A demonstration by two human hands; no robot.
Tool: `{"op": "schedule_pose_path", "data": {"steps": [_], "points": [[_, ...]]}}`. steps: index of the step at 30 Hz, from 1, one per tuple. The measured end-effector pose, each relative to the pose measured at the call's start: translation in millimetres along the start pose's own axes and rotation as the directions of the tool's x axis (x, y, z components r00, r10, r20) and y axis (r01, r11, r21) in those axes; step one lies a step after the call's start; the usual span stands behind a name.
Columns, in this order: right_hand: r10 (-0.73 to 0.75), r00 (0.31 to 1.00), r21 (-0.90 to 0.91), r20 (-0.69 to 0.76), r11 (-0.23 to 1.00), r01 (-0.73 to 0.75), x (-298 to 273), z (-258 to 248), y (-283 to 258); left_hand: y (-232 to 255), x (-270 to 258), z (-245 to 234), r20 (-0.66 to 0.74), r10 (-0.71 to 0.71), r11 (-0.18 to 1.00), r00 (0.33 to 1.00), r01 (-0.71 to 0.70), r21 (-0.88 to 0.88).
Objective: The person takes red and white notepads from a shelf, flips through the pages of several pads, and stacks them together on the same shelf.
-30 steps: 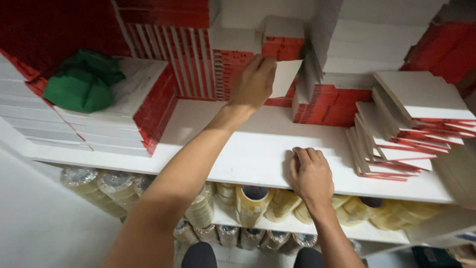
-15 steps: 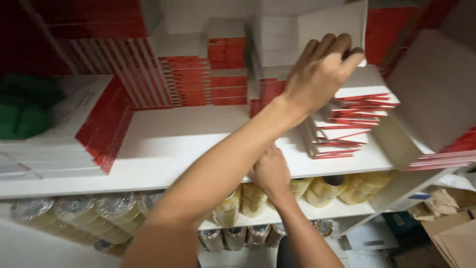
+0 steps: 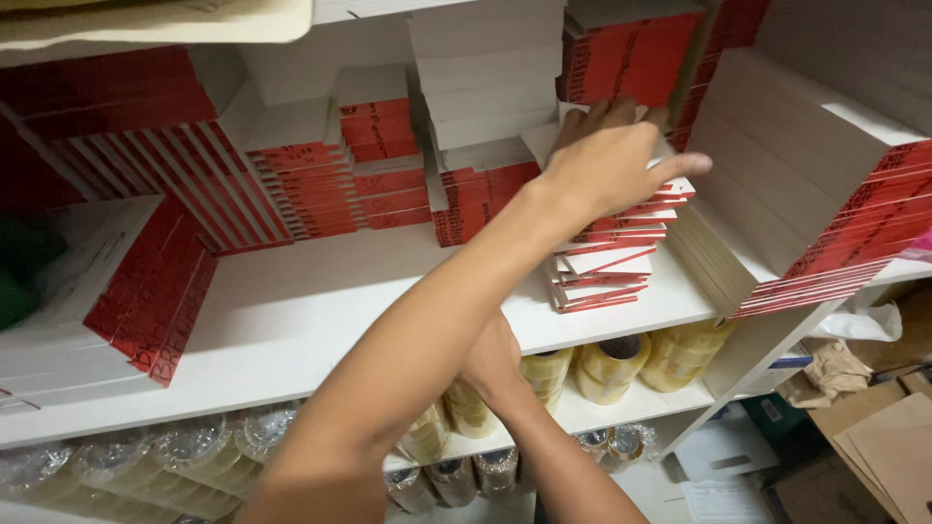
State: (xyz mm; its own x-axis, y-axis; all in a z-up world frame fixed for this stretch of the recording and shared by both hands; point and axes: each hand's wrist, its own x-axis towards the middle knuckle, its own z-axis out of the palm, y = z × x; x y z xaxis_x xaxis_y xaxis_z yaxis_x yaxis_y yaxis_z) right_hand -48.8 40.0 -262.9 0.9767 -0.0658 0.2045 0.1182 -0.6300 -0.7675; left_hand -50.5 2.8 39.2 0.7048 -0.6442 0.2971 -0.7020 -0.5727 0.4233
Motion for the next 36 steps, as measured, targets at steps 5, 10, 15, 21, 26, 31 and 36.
{"op": "schedule_pose_path", "data": {"steps": [5,10,15,21,26,31,36], "points": [[0.044,0.999,-0.008,0.022,0.999,-0.044,-1.6,-13.0,-13.1,-47.0,13.9,43.6,-0.014,0.054,0.966,0.998,-0.048,0.254],[0.072,0.996,-0.04,0.051,0.997,-0.07,-5.3,-24.3,-30.8,-66.1,10.7,58.2,-0.295,0.232,0.906,0.927,-0.096,0.411],[0.09,0.994,-0.055,0.064,0.995,-0.087,-13.6,-33.2,-47.7,-69.9,16.1,81.1,-0.333,0.225,0.912,0.916,-0.078,0.403],[0.108,0.99,-0.086,0.096,0.991,-0.099,-19.4,-47.0,-65.9,-82.4,23.9,91.5,-0.623,0.419,0.87,0.66,-0.095,0.485],[0.129,0.984,-0.106,0.124,0.988,-0.116,-14.6,-43.3,-63.4,-92.5,-22.9,75.0,-0.595,0.321,0.939,0.736,-0.168,0.299],[-0.618,0.781,-0.523,-0.094,0.698,0.49,4.1,-4.5,-17.8,-156.8,-46.4,91.1,-0.828,0.393,0.892,0.4,0.053,0.449],[-0.596,0.803,-0.48,-0.028,0.712,0.512,-4.7,-21.5,-37.1,-269.9,-94.3,16.2,-0.656,0.043,0.84,0.754,0.328,0.433]]}}
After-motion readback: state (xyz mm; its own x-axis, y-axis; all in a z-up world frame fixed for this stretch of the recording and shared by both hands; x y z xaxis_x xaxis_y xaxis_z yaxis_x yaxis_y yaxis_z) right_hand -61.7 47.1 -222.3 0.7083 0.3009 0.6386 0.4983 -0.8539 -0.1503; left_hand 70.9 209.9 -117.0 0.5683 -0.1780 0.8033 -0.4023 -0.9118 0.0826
